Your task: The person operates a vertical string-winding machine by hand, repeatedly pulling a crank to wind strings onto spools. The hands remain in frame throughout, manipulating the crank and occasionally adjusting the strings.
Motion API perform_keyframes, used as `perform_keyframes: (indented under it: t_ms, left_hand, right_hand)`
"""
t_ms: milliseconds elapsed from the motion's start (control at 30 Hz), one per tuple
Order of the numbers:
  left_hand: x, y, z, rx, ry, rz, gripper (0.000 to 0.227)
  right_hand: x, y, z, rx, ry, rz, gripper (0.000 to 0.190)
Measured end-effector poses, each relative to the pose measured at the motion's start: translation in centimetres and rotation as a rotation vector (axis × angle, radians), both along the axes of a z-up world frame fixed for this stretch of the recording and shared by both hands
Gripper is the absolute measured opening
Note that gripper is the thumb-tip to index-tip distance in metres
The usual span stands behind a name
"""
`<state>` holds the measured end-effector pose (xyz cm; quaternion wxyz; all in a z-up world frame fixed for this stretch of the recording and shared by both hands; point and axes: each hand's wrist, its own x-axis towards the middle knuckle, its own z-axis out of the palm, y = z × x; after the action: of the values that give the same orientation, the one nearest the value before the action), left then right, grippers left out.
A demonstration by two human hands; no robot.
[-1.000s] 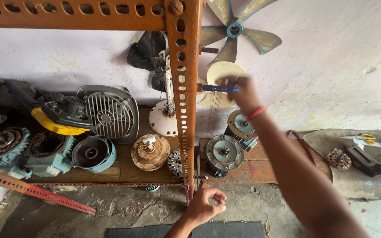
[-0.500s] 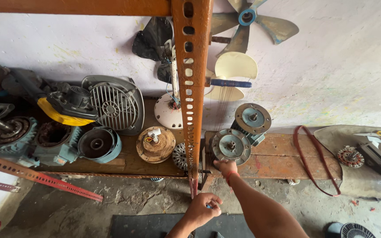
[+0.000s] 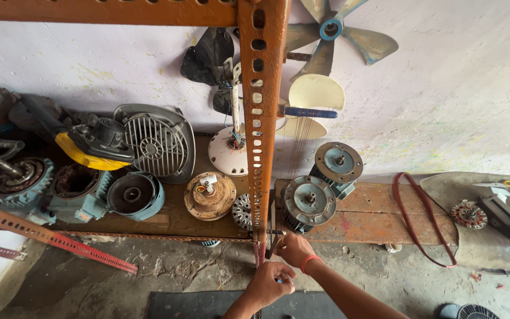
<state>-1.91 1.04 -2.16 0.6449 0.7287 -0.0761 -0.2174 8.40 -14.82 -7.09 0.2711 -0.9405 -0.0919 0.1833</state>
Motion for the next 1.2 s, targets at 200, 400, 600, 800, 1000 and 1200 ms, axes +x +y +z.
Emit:
perform_keyframes:
  t_ms: [200,400,600,800,1000,1200]
  left_hand:
    - [0.9,-0.9,1.8,0.071,-0.042,-0.039,0.028]
    - [1.6,-1.6,4.6,0.088,-0.131,-0.084,0.031]
    - [2.1,-1.7,6.0,0.105,-0.124,-0.098,0.032]
    - [2.4,-1.9,6.1,0.093,-0.133,-0.073,0.031]
    - [2.4,-1.4,5.5,0.069,-0.096,-0.043,0.031]
    - [1.4,-0.8,4.9,0.113,-0.114,-0.005,0.028]
  right_hand:
    - [-0.8,0.6,19.5,-0.397,-0.384,0.475,0.016]
    - [-0.9,0.2,36.1,-0.157,-1.201,0.621,0.018]
    - [3.1,-1.6,44.0,0.024,-1.485,0.514,0.030]
    - [16.8,-2.8,33.0,0.884,-0.482,-0.043,0.017]
    - [21.0,-4.6,8.7,0.215,-0.638,0.121,0.034]
    - [14.1,-3.4,-3.1,0.711,0.267,-0.624,0.028]
